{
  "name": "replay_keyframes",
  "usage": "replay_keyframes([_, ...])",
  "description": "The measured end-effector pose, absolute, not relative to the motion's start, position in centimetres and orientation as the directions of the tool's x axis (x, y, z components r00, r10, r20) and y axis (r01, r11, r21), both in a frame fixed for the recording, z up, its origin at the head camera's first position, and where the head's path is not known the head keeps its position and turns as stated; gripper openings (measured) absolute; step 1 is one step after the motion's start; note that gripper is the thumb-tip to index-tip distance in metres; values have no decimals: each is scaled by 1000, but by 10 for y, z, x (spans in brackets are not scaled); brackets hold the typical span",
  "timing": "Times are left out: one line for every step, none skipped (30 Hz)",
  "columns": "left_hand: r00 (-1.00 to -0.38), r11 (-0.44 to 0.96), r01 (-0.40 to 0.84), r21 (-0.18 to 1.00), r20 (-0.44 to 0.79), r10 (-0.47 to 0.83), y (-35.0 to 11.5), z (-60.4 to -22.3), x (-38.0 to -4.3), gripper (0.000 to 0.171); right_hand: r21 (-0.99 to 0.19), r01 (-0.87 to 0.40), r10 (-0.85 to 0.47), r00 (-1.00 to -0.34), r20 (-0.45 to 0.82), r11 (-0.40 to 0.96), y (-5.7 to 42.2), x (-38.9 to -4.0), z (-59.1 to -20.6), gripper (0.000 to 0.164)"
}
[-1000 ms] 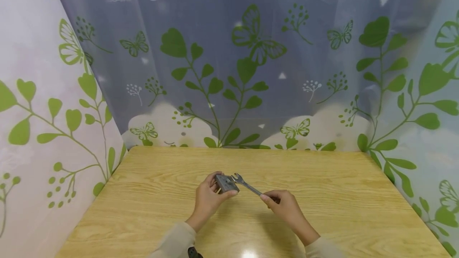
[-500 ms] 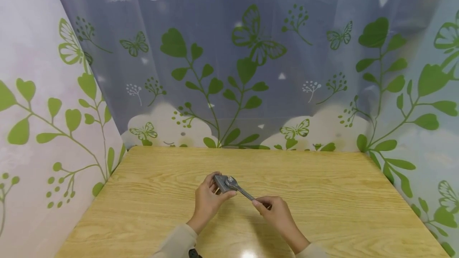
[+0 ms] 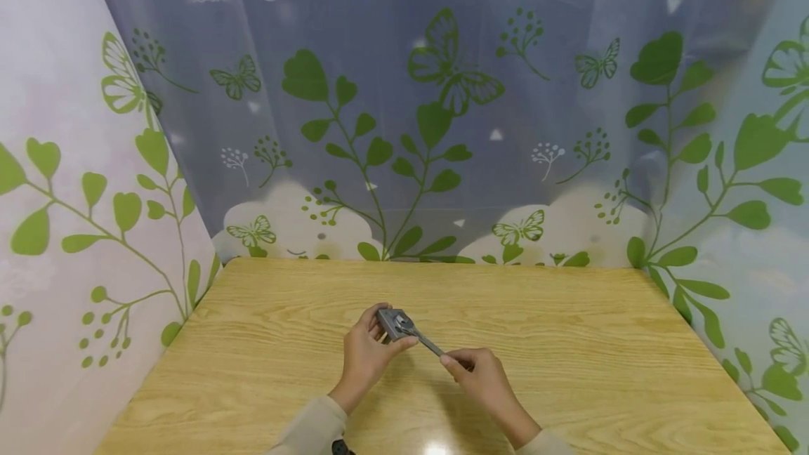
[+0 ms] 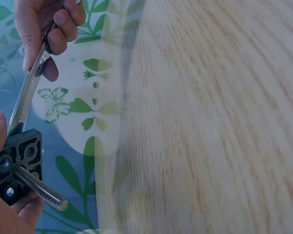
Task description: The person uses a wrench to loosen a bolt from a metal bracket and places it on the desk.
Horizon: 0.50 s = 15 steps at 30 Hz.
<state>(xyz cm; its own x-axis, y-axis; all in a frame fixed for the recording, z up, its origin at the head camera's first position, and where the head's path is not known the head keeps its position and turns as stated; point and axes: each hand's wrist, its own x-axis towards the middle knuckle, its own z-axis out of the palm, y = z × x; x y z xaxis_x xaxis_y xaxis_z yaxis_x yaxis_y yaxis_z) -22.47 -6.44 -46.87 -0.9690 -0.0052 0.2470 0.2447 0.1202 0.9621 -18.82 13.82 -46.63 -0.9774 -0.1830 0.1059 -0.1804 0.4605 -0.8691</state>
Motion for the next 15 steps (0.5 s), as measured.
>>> replay_keyframes([-969,124,245,962,247,-2,-64,-469,-225,77,-871,-180,-183,-977,106,458,138,-188,-466,30])
replay_keyframes([-970,128,242,962,244,1,-64,-468,-225,77,-874,-174,-179,-979,102,455,139,-187,-466,30])
replay_keyframes([-971,133,239,962,241,5,-64,-468,-225,77,-876,-169,-175,-980,99,452,139,-187,-466,30])
replay_keyframes([-970,139,241,960,242,11,-64,-468,-225,77,-878,-164,-170,-981,96,450,139,-186,-466,30])
replay_keyframes([-970,146,243,959,244,17,-64,-468,-225,77,-878,-161,-165,-982,95,451,140,-186,-466,30])
replay_keyframes([-969,148,246,958,245,22,-64,-469,-225,78,-880,-157,-162,-982,93,449,140,-185,-465,30])
replay_keyframes([-969,153,247,957,246,27,-64,-469,-226,78,-878,-161,-163,-982,96,451,141,-185,-465,30])
replay_keyframes([-969,159,248,956,247,31,-65,-469,-226,77,-878,-162,-164,-982,97,450,141,-185,-465,30])
replay_keyframes([-968,161,251,955,249,35,-65,-469,-226,77,-876,-171,-171,-980,103,452,142,-185,-465,30])
replay_keyframes([-967,164,254,953,251,39,-66,-469,-226,77,-874,-177,-176,-978,107,452,142,-185,-465,30])
replay_keyframes([-967,165,254,953,250,47,-67,-469,-227,77,-872,-184,-183,-977,110,454,143,-185,-466,30])
replay_keyframes([-967,162,253,954,247,58,-68,-469,-227,76,-871,-190,-188,-975,115,454,144,-186,-466,31])
replay_keyframes([-967,159,251,955,243,71,-69,-469,-228,76,-868,-196,-195,-974,118,457,145,-187,-466,31])
replay_keyframes([-967,154,252,955,241,88,-71,-469,-228,76,-867,-197,-198,-973,116,457,147,-188,-467,31])
replay_keyframes([-965,142,253,957,238,109,-72,-468,-228,76,-865,-202,-207,-971,117,460,149,-189,-467,31])
